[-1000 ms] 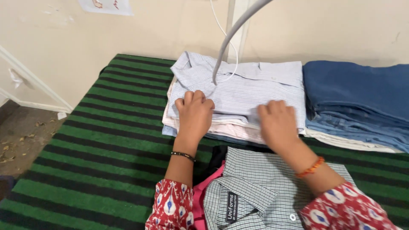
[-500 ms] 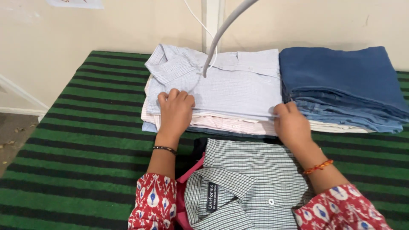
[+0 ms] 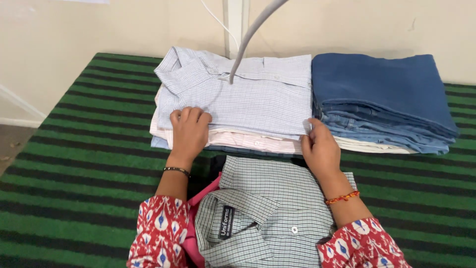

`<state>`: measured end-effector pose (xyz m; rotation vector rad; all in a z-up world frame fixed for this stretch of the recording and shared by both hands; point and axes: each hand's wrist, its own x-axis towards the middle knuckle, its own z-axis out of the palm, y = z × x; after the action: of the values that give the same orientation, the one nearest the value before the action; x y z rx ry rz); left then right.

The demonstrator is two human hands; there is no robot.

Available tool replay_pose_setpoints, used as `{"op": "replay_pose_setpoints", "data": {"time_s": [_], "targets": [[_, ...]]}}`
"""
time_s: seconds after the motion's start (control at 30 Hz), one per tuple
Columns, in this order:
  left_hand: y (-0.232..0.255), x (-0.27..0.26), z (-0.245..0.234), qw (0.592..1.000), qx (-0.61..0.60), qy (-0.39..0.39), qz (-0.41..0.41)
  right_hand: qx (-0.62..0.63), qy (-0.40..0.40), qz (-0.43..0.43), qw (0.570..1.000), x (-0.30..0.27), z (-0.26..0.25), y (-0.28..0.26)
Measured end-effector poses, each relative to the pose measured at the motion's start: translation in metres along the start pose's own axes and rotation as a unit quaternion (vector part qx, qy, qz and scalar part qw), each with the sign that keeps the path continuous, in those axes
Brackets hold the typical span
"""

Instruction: The person folds a pair of blue jeans and then folds several shirts one by one, stacking them neatly on a green striped table. The person handles each garment by hand, smoothing and aligning edges before folding.

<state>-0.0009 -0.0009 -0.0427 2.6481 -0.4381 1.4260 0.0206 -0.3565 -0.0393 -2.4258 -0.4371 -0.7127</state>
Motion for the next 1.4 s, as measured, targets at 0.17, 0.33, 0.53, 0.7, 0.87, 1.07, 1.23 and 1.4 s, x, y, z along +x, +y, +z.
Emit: {"op": "replay_pose_setpoints", "data": {"time_s": [0.17, 0.33, 0.53, 0.7, 0.87, 1.07, 1.23, 1.4], "targets": [[0.003, -0.002, -0.01, 0.998, 0.007, -0.06, 0.005, 0.152, -0.014, 0.08, 0.985, -0.002, 0.007, 0.027], [0.003, 0.014, -0.048, 0.983, 0.054, -0.176, -0.012, 0.499, 0.108, 0.124, 0.851, -0.011, -0.001, 0.105], [0.032, 0.014, -0.077, 0.892, -0.154, -0.351, -0.238, 0.464, 0.071, 0.253, 0.846, 0.004, -0.007, 0.142], [0.081, -0.012, -0.09, 0.853, -0.202, -0.424, -0.228, 0.268, 0.018, 0.148, 0.952, -0.016, -0.048, 0.108], [0.099, -0.021, -0.085, 0.825, -0.177, -0.45, -0.292, 0.145, 0.012, 0.163, 0.976, -0.024, -0.079, 0.121], [0.105, -0.023, -0.071, 0.815, -0.157, -0.428, -0.359, 0.325, 0.019, 0.349, 0.879, -0.023, -0.065, 0.16], [0.112, -0.032, -0.057, 0.859, -0.13, -0.322, -0.377, -0.185, 0.051, -0.067, 0.979, -0.012, -0.039, 0.117], [0.116, -0.04, -0.048, 0.891, -0.115, -0.214, -0.383, -0.3, 0.078, -0.21, 0.927, 0.05, -0.043, 0.085]]}}
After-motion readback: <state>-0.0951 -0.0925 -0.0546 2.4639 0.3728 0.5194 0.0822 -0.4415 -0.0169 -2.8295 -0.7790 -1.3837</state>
